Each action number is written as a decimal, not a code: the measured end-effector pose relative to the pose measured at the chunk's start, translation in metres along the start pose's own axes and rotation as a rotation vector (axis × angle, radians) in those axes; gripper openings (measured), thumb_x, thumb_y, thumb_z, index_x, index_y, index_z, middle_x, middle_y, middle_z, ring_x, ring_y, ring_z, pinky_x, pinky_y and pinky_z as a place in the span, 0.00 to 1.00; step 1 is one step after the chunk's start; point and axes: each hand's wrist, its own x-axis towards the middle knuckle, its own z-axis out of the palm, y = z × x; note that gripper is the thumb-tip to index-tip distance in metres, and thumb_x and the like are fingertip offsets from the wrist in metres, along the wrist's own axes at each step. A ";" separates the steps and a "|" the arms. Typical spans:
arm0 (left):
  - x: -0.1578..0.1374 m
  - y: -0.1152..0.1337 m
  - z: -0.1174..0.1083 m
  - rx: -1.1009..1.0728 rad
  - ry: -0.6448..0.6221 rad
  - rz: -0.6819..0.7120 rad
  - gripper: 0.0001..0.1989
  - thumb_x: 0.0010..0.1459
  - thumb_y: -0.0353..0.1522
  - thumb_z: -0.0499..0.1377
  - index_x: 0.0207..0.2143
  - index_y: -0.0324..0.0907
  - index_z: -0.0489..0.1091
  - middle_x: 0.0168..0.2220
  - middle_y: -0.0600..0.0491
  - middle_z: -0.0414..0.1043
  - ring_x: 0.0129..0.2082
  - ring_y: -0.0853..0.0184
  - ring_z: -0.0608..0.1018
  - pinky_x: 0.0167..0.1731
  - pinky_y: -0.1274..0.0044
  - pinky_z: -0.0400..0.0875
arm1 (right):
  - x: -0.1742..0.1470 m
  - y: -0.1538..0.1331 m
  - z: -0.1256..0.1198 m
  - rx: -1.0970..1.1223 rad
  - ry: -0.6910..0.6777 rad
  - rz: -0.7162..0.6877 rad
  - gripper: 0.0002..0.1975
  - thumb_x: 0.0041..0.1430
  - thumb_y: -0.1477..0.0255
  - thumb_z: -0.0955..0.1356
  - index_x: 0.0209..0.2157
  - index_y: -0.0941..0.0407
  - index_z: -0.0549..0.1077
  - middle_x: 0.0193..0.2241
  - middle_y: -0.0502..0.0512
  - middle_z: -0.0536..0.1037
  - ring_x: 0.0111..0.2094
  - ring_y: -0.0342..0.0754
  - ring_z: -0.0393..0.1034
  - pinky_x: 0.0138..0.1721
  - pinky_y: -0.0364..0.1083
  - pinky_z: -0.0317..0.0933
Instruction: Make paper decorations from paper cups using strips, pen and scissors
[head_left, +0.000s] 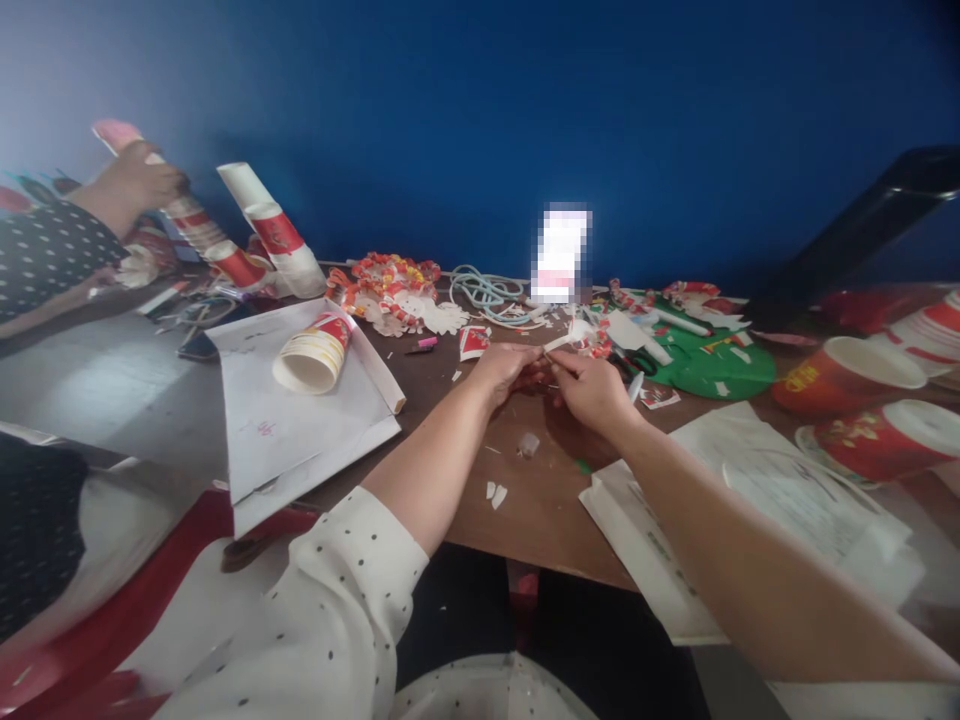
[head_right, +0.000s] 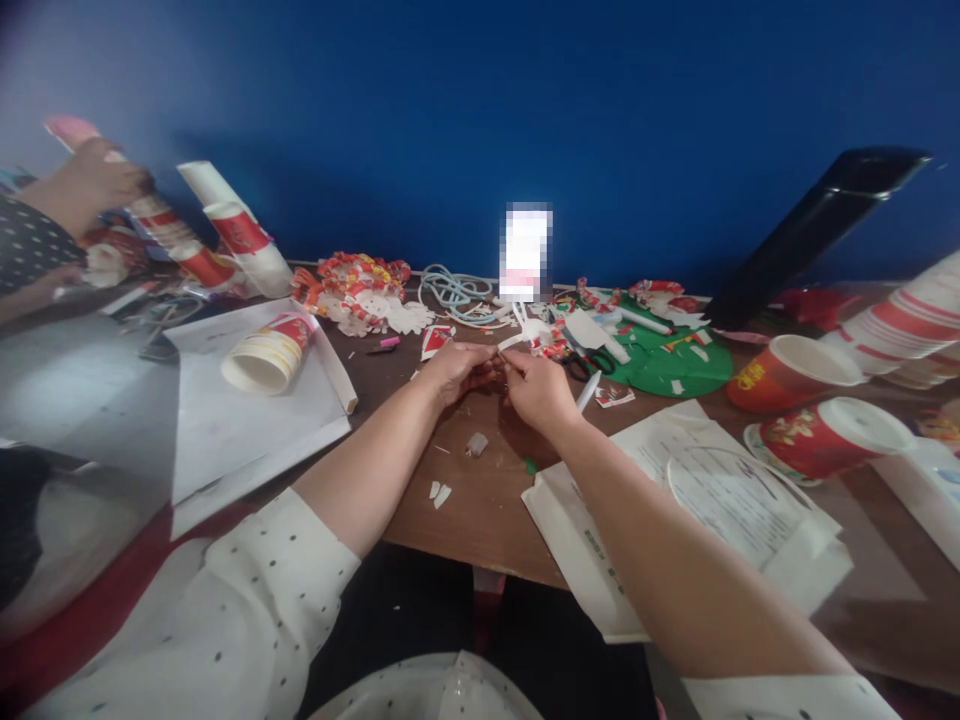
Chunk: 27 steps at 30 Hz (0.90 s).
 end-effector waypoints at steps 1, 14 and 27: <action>-0.001 0.000 0.001 -0.001 0.017 0.002 0.08 0.56 0.23 0.63 0.23 0.34 0.73 0.21 0.52 0.73 0.20 0.74 0.74 0.28 0.80 0.71 | 0.000 0.000 0.001 -0.024 0.000 -0.019 0.15 0.60 0.74 0.63 0.40 0.54 0.81 0.23 0.51 0.79 0.26 0.49 0.73 0.36 0.46 0.64; -0.001 0.004 0.005 -0.060 0.122 -0.030 0.09 0.53 0.21 0.64 0.22 0.36 0.70 0.18 0.54 0.71 0.18 0.76 0.72 0.26 0.81 0.72 | 0.001 0.001 0.008 0.187 -0.006 0.109 0.19 0.59 0.71 0.65 0.50 0.55 0.78 0.22 0.49 0.77 0.18 0.45 0.68 0.28 0.44 0.63; 0.005 -0.002 0.006 0.008 0.137 0.016 0.12 0.56 0.27 0.65 0.21 0.36 0.69 0.16 0.55 0.68 0.16 0.76 0.68 0.22 0.82 0.64 | 0.003 -0.003 0.011 0.656 -0.017 0.361 0.24 0.46 0.73 0.71 0.48 0.58 0.78 0.23 0.50 0.75 0.20 0.39 0.63 0.15 0.36 0.48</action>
